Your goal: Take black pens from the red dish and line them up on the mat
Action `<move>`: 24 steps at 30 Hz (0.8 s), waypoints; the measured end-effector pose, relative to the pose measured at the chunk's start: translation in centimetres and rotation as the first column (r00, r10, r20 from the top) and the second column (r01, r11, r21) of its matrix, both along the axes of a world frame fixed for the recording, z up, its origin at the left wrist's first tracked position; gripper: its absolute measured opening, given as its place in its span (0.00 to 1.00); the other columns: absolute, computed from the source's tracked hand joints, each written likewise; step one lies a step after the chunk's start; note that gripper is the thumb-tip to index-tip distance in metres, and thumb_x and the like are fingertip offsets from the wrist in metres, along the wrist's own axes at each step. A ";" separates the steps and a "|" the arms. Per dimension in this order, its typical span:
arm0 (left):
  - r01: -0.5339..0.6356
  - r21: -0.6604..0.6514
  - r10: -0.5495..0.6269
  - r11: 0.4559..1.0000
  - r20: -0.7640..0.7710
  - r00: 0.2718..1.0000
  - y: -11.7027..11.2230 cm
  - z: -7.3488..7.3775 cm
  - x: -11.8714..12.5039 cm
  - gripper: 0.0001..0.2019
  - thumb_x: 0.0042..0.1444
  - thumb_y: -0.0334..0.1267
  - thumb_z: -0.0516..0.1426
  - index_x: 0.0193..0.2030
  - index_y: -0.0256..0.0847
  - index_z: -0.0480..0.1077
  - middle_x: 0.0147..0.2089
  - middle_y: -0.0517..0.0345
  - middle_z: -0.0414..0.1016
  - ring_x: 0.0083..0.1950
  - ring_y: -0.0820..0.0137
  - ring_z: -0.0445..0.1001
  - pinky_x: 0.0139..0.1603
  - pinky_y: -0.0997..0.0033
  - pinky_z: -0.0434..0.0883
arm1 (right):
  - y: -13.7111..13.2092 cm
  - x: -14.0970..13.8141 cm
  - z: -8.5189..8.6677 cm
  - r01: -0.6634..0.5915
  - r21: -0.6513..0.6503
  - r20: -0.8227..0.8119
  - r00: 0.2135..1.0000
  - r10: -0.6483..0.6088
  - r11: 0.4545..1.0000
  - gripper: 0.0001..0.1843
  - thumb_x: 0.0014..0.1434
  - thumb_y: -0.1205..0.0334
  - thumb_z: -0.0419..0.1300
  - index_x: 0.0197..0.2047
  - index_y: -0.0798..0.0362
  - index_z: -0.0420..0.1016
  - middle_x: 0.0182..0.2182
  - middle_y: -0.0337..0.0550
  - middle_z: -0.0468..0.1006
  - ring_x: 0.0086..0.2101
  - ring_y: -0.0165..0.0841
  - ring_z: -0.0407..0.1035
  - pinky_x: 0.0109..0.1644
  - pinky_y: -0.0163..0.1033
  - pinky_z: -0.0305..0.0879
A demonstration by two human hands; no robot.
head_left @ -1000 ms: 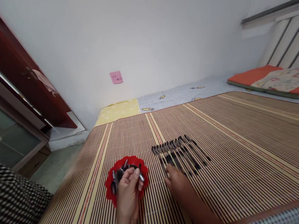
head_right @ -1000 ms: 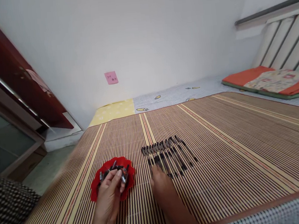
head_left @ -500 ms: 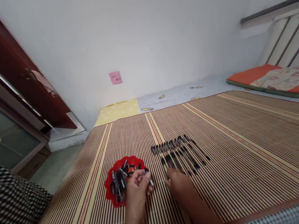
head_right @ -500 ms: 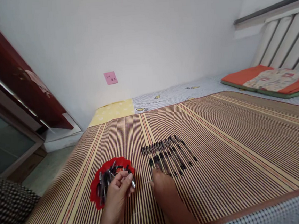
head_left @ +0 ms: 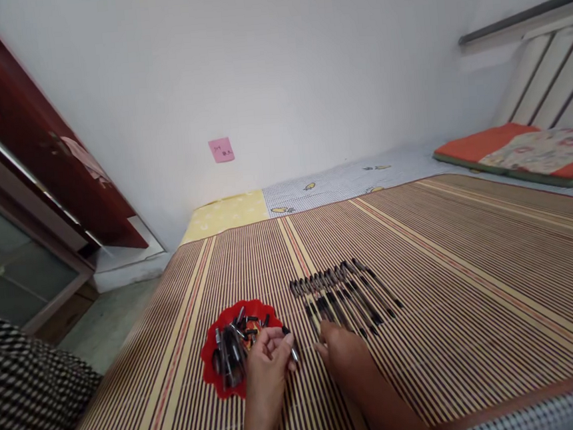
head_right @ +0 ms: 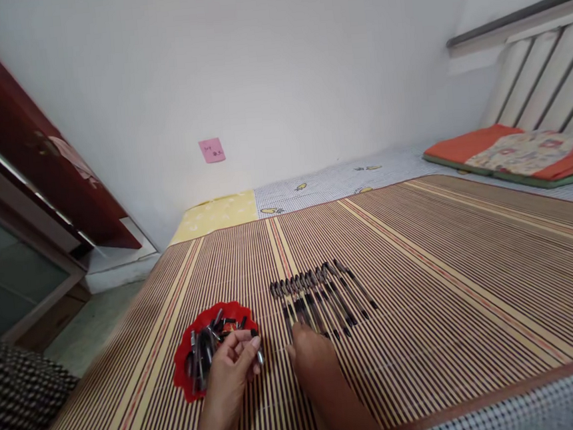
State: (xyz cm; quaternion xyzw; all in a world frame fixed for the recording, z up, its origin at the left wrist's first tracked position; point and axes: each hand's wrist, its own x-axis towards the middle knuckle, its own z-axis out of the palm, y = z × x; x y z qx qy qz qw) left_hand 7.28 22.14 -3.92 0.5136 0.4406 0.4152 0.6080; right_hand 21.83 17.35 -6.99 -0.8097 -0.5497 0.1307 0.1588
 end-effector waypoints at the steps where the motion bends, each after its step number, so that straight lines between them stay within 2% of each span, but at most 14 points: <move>1: -0.010 0.015 0.010 1.000 -0.005 1.000 0.1 0.0 0.0 0.21 0.42 0.52 0.67 0.34 0.39 0.68 0.20 0.68 0.67 0.19 0.77 0.65 0.21 0.78 0.59 | 0.0 0.0 0.1 0.003 0.009 0.002 1.000 -0.003 1.000 0.05 0.63 0.63 0.59 0.40 0.54 0.73 0.37 0.49 0.81 0.38 0.37 0.77 0.35 0.35 0.56; 5: -0.040 0.103 0.049 0.994 -0.088 0.995 0.1 0.1 0.1 0.19 0.46 0.50 0.65 0.39 0.40 0.69 0.22 0.68 0.66 0.22 0.73 0.67 0.25 0.74 0.65 | 0.0 0.0 0.3 0.000 0.073 -0.028 1.000 0.002 0.997 0.04 0.63 0.64 0.57 0.38 0.54 0.72 0.35 0.48 0.81 0.35 0.35 0.76 0.32 0.35 0.51; 9: 0.033 0.172 0.005 0.984 -0.216 0.976 -1.5 -0.3 0.9 0.13 0.50 0.45 0.63 0.38 0.40 0.70 0.25 0.65 0.67 0.27 0.71 0.68 0.28 0.73 0.65 | 0.0 0.5 -0.2 0.012 0.193 -0.127 0.992 0.013 0.981 0.09 0.64 0.63 0.54 0.32 0.53 0.69 0.27 0.45 0.78 0.29 0.33 0.71 0.30 0.35 0.48; 12: 0.158 0.092 -0.135 0.983 -0.219 0.966 -3.3 -1.7 1.3 0.11 0.48 0.41 0.64 0.35 0.40 0.70 0.25 0.66 0.65 0.25 0.73 0.65 0.26 0.74 0.63 | 0.2 1.0 -1.0 0.001 0.313 -0.274 0.958 0.089 0.950 0.13 0.64 0.60 0.52 0.27 0.52 0.65 0.22 0.39 0.73 0.24 0.30 0.65 0.29 0.34 0.48; 14: 0.210 -0.021 -0.211 0.977 -0.136 0.968 -4.4 -3.1 1.1 0.14 0.47 0.44 0.65 0.36 0.41 0.69 0.24 0.68 0.62 0.22 0.75 0.61 0.21 0.75 0.61 | 0.2 1.0 -1.4 -0.012 0.382 -0.348 0.924 0.156 0.924 0.15 0.64 0.58 0.51 0.26 0.51 0.64 0.21 0.37 0.70 0.23 0.29 0.63 0.29 0.33 0.48; 15: 0.204 -0.059 -0.209 0.977 -0.096 0.973 -4.8 -3.8 0.9 0.15 0.47 0.45 0.65 0.37 0.41 0.69 0.23 0.68 0.62 0.21 0.75 0.60 0.20 0.76 0.60 | 0.2 0.9 -1.5 -0.025 0.399 -0.370 0.910 0.186 0.917 0.15 0.64 0.58 0.51 0.26 0.51 0.64 0.21 0.37 0.70 0.23 0.29 0.63 0.29 0.33 0.48; 17: 0.141 -0.091 -0.145 0.986 -0.047 0.988 -5.3 -5.3 0.5 0.16 0.47 0.47 0.65 0.36 0.40 0.68 0.23 0.68 0.62 0.21 0.76 0.60 0.19 0.77 0.59 | 0.1 0.2 -1.5 -0.078 0.376 -0.392 0.889 0.235 0.923 0.15 0.64 0.58 0.51 0.26 0.52 0.65 0.21 0.36 0.69 0.24 0.29 0.63 0.29 0.34 0.48; 20: 0.031 -0.079 -0.032 0.996 -0.012 0.999 -5.3 -7.1 0.4 0.17 0.45 0.48 0.67 0.32 0.40 0.67 0.22 0.68 0.63 0.19 0.78 0.58 0.19 0.79 0.57 | -0.2 -1.2 -1.3 -0.201 0.228 -0.380 0.882 0.277 0.953 0.11 0.62 0.61 0.53 0.28 0.52 0.67 0.23 0.38 0.73 0.26 0.30 0.66 0.30 0.34 0.49; 22: -0.021 -0.064 0.022 0.998 0.007 1.000 -5.1 -7.8 0.7 0.17 0.44 0.48 0.67 0.30 0.41 0.66 0.21 0.68 0.64 0.19 0.78 0.58 0.18 0.79 0.56 | -0.4 -2.0 -1.2 -0.244 0.121 -0.347 0.898 0.271 0.962 0.10 0.62 0.62 0.53 0.30 0.53 0.70 0.27 0.41 0.76 0.29 0.31 0.68 0.32 0.35 0.49; 24: -0.064 -0.062 0.065 0.996 0.019 0.998 -4.9 -8.1 1.0 0.17 0.43 0.46 0.67 0.27 0.42 0.63 0.20 0.68 0.64 0.19 0.78 0.59 0.18 0.79 0.56 | -0.6 -2.4 -1.2 -0.251 0.072 -0.316 0.912 0.261 0.965 0.10 0.64 0.62 0.51 0.33 0.54 0.71 0.30 0.44 0.78 0.33 0.33 0.70 0.33 0.35 0.50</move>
